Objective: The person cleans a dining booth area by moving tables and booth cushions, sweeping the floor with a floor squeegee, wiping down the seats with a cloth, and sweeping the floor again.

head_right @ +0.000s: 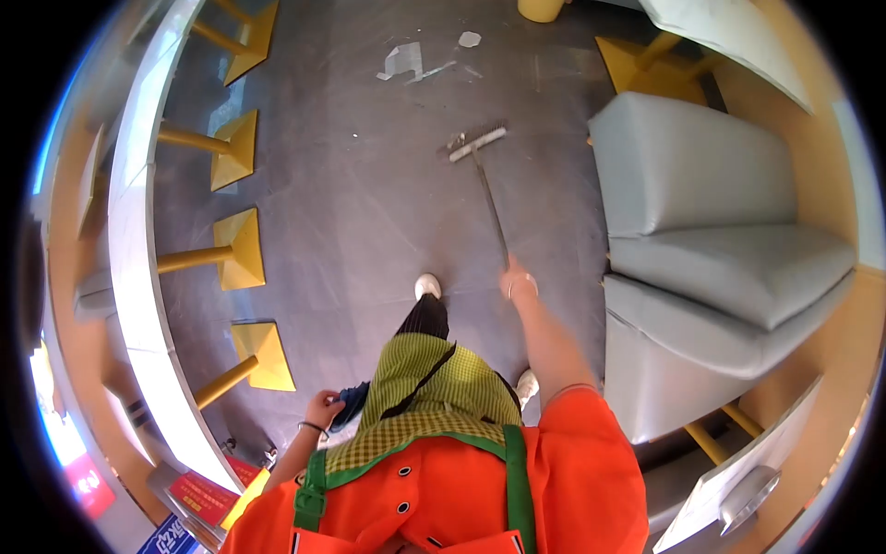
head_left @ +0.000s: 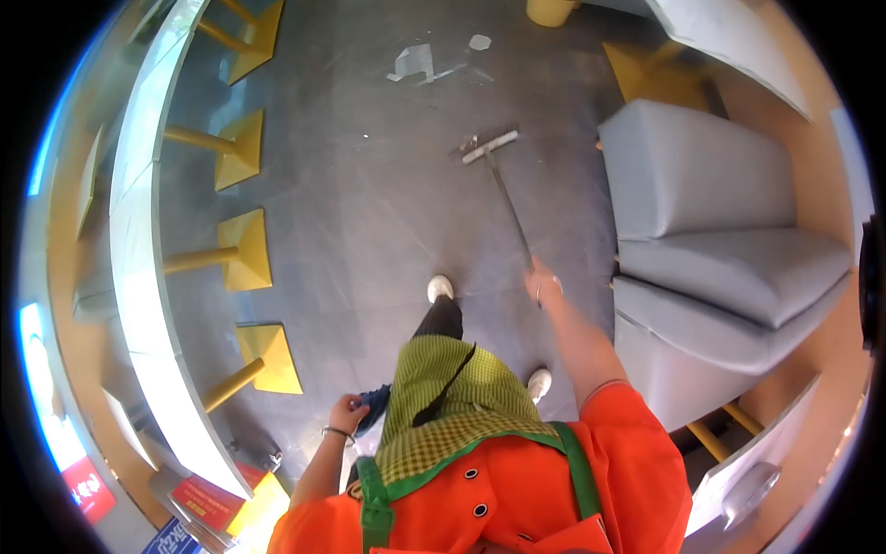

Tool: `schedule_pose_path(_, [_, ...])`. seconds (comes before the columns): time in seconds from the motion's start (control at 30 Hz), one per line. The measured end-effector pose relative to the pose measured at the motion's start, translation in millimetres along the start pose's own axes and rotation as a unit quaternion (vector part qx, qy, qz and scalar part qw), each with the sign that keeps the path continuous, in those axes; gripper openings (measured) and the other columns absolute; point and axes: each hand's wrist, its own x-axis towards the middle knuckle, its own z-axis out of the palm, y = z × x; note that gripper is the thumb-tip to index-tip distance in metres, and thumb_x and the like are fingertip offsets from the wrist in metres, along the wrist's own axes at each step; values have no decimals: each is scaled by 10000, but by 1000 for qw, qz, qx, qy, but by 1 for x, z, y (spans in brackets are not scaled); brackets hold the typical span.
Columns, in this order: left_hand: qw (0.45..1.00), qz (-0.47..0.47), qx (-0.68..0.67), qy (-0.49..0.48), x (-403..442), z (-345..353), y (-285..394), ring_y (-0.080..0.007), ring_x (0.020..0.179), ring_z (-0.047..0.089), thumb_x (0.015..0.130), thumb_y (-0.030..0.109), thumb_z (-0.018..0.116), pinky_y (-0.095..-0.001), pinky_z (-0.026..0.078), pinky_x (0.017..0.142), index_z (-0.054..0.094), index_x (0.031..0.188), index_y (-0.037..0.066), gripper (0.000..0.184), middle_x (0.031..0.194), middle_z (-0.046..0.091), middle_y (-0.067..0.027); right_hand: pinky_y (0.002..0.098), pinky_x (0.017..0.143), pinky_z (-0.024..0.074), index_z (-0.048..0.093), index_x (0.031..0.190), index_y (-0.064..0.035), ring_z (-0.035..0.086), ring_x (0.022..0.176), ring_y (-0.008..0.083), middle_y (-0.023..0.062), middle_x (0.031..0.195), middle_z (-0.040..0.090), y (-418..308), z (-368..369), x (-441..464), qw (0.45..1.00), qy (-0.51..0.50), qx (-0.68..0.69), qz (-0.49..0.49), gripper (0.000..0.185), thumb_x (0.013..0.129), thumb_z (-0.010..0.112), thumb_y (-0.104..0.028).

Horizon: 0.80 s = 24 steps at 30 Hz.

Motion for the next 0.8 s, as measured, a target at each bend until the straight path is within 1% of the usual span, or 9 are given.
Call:
schedule_pose_path(0.13, [999,-12,-46,8,20,-60,6,-111,515,487,613,177,671,-238,404,496,551,866,40,312,577,516,-27,372,793,392,340,1191,-134,494,946,320,178,1050,501,-134,-60,93,996,-76,35,31,417,801,407,-267])
schedule_pose_path(0.23, [995,-43,-88,35,32,-77,-5,-112,516,488,617,170,667,-236,402,490,548,869,34,311,576,513,-27,368,769,400,328,1209,-141,503,922,317,173,1046,504,-159,-52,99,975,-100,171,105,433,799,416,-252])
schedule_pose_path(0.3, [993,-42,-104,45,38,-73,-27,-112,518,494,615,176,670,-239,402,483,548,869,36,315,584,524,-34,368,765,397,337,1201,-138,497,931,319,175,1049,502,-118,-12,78,997,62,32,-42,418,802,412,-238])
schedule_pose_path(0.37, [996,-41,-73,6,35,-75,-26,-116,520,498,612,183,673,-246,407,488,549,869,44,317,587,528,-40,357,827,369,343,1197,-113,442,1023,312,182,1124,446,-76,12,31,994,34,85,-51,416,808,410,-242])
schedule_pose_path(0.43, [1000,-2,-2,-26,38,-75,-33,-142,539,517,604,204,678,-265,427,516,556,871,69,323,589,534,-58,351,788,390,361,1187,-131,480,962,291,180,1075,476,-38,28,-40,991,42,113,-65,404,808,417,-259])
schedule_pose_path(0.5, [999,0,5,-32,39,-77,-27,-152,552,523,604,214,676,-273,432,528,558,873,72,326,598,538,-64,352,740,412,334,1204,-104,520,879,292,194,1041,494,-6,41,-119,986,-54,138,71,446,795,448,-241])
schedule_pose_path(0.57, [1000,15,9,-18,45,-73,-30,-166,571,533,603,224,672,-280,438,545,561,875,73,331,615,545,-73,408,791,370,318,1212,-143,466,978,348,227,1052,476,66,95,-187,995,32,89,-29,449,789,449,-220])
schedule_pose_path(0.63, [999,39,9,-1,48,-73,-34,-168,579,534,602,225,671,-281,440,548,563,871,69,330,630,548,-79,432,775,371,247,1247,-151,465,956,385,243,1027,487,112,129,-256,988,60,65,-124,503,792,447,-229])
schedule_pose_path(0.8, [999,22,27,-12,47,-90,-41,-165,577,532,593,239,674,-287,439,550,573,845,68,321,640,553,-72,428,783,371,218,1254,-134,460,956,391,247,1026,486,119,168,-328,989,-88,114,28,526,790,449,-226])
